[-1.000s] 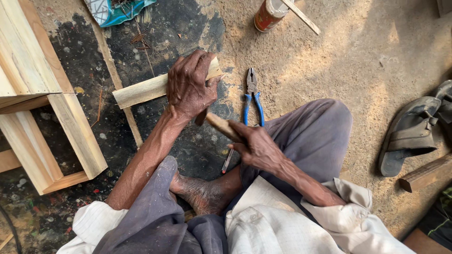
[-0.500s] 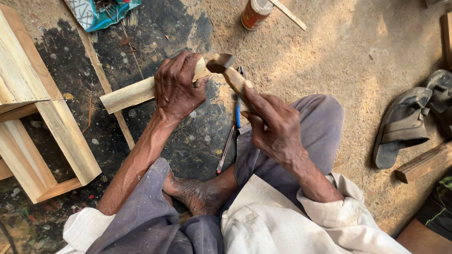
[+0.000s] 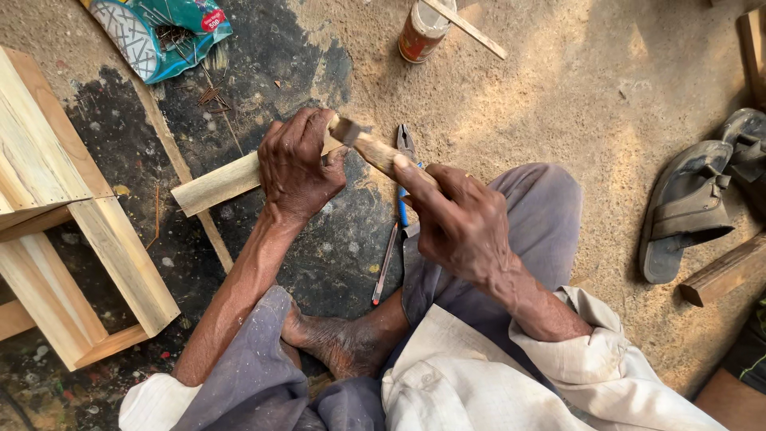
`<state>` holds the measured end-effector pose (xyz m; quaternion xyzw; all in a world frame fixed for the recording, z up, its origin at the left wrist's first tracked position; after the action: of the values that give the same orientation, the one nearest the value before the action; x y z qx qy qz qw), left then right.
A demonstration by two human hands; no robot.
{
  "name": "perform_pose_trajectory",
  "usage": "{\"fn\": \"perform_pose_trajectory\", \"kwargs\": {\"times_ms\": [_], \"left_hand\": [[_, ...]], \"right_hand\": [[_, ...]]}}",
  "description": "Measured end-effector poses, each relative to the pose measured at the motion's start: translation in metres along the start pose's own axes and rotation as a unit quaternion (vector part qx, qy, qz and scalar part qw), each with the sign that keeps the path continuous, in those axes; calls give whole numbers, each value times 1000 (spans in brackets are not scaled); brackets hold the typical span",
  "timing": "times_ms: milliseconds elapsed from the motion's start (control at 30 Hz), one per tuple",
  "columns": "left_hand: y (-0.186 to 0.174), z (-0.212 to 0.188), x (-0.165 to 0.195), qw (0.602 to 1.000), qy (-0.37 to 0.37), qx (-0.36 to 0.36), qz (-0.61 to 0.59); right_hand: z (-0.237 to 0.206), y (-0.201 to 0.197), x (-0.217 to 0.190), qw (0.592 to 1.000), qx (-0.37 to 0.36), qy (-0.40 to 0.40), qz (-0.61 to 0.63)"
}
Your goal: The person assembles a small rectangular wooden frame by applying glue to the edges of wooden planks and joining them. They use a hammer to drive nails into the corners to secure the joints, repeatedly adjusting the pieces to ensure alignment.
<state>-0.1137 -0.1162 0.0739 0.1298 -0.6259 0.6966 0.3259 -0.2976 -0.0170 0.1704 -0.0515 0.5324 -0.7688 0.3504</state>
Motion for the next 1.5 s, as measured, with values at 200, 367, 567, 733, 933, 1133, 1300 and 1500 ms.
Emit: {"fn": "perform_pose_trajectory", "kwargs": {"times_ms": [200, 367, 567, 733, 933, 1133, 1300, 1500], "left_hand": [[6, 1, -3, 1000, -13, -8, 11], [1, 0, 1, 1000, -2, 9, 1], [1, -1, 1, 1000, 13, 24, 8], [10, -1, -6, 1000, -12, -3, 7], [6, -2, -3, 1000, 0, 12, 2], [5, 3, 0, 1000, -14, 6, -8], [10, -2, -4, 1000, -16, 0, 18], [11, -1, -6, 1000, -3, 24, 5]], "right_hand": [[0, 10, 6, 994, -94, 54, 13], [3, -12, -3, 994, 99, -22, 43], [4, 1, 2, 999, 22, -12, 21], [1, 14, 10, 996, -49, 50, 51], [1, 0, 3, 997, 73, -24, 31], [0, 8, 12, 999, 45, -9, 29], [-11, 22, 17, 997, -56, 34, 44], [-17, 21, 16, 999, 27, 4, 39]]}}
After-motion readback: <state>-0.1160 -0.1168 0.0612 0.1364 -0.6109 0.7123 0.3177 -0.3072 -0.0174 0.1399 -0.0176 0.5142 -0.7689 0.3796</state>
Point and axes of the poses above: each hand's wrist, its own z-axis towards the middle knuckle, its own y-axis out of the palm, x = y × z, the point moved 6 cm from there along z, towards the middle knuckle, and after that the axes turned 13 degrees about -y, right-handed, at the moved point
